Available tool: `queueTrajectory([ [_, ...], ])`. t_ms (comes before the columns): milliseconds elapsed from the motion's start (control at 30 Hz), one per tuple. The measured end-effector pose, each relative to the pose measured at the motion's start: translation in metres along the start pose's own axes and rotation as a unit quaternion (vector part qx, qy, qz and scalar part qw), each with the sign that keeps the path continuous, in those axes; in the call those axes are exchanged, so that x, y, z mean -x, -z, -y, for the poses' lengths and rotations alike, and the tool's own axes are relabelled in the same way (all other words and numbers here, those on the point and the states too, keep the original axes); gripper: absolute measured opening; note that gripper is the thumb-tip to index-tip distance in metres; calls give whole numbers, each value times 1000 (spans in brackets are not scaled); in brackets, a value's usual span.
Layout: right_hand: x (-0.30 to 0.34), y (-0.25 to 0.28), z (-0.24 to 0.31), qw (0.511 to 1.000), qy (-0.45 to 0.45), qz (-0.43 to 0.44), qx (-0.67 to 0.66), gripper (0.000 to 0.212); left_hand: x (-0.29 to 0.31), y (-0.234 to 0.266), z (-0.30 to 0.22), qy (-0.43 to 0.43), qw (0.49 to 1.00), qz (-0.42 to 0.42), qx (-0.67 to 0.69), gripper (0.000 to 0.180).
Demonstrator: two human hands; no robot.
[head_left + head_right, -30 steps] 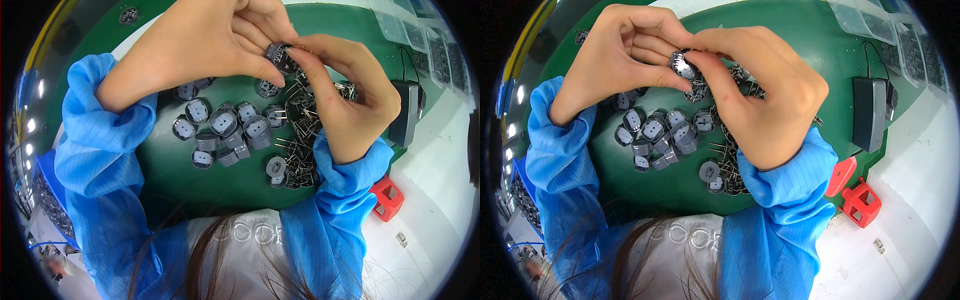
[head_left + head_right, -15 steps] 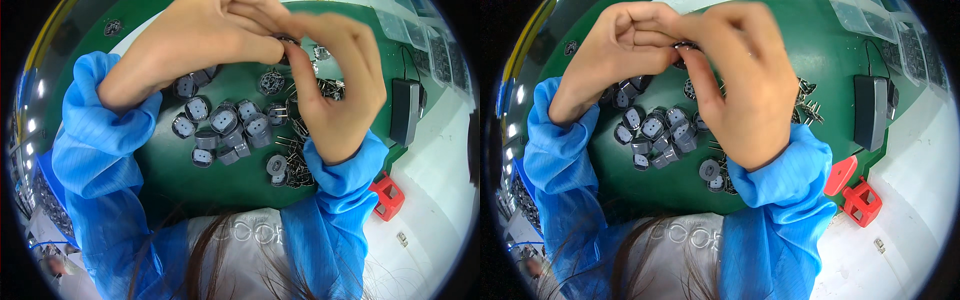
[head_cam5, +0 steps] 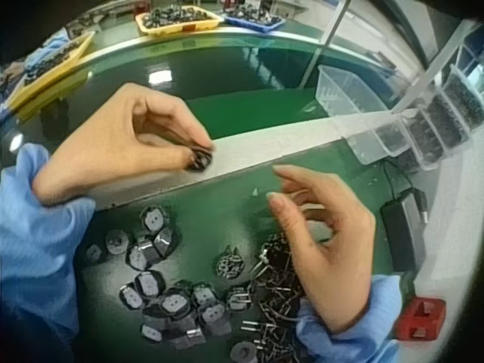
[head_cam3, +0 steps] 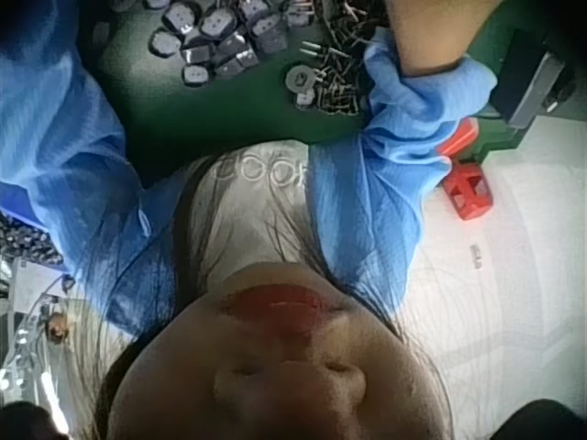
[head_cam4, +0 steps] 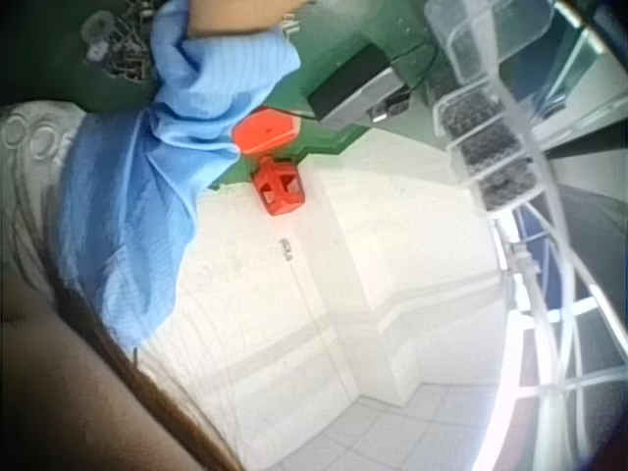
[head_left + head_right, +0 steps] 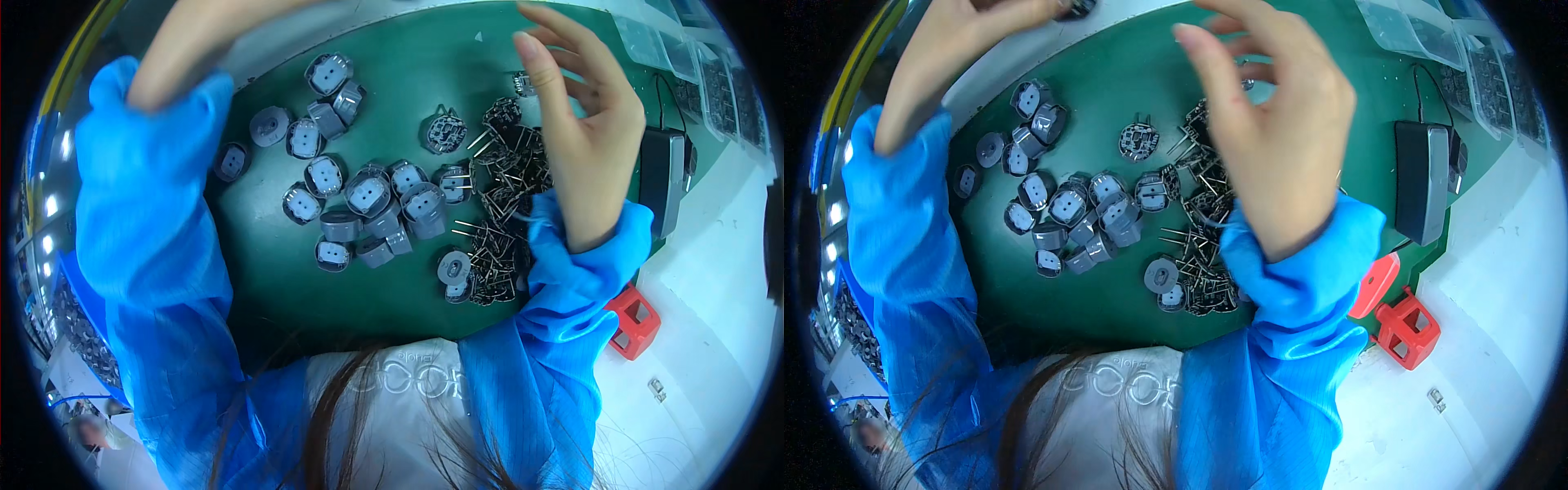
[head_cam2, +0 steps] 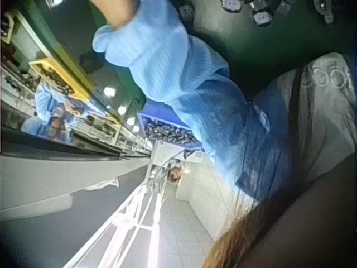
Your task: The person repeatedly picks up small gray plastic housings and metal pin connectors from a green work surface. They insert the metal pins into the housings by hand and place the assembled units back on the table. The process is continuous and repetitive throughout the clip.
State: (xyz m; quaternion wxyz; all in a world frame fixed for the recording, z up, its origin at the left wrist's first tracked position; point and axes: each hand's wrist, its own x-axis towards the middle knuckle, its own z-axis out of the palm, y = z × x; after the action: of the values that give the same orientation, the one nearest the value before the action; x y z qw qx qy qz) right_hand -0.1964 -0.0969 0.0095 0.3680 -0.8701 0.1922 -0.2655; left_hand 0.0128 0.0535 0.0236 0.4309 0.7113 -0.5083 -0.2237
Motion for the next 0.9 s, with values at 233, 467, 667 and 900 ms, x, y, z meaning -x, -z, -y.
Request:
queueTrajectory([
  [233, 3, 12, -19, 987, -20, 55, 151, 17, 2, 29, 58, -28, 885, -109, -451, 31],
  [467, 1, 12, -6, 990, -99, 41, 86, 11, -7, 43, 4, -116, 925, 314, -181, 46],
  [667, 3, 12, 5, 987, -92, 109, -73, 17, -3, 23, -22, -55, 932, 330, -137, 37],
  [900, 7, 12, 21, 968, -61, 120, -211, 21, 6, -12, -14, -45, 983, 165, 68, 32],
])
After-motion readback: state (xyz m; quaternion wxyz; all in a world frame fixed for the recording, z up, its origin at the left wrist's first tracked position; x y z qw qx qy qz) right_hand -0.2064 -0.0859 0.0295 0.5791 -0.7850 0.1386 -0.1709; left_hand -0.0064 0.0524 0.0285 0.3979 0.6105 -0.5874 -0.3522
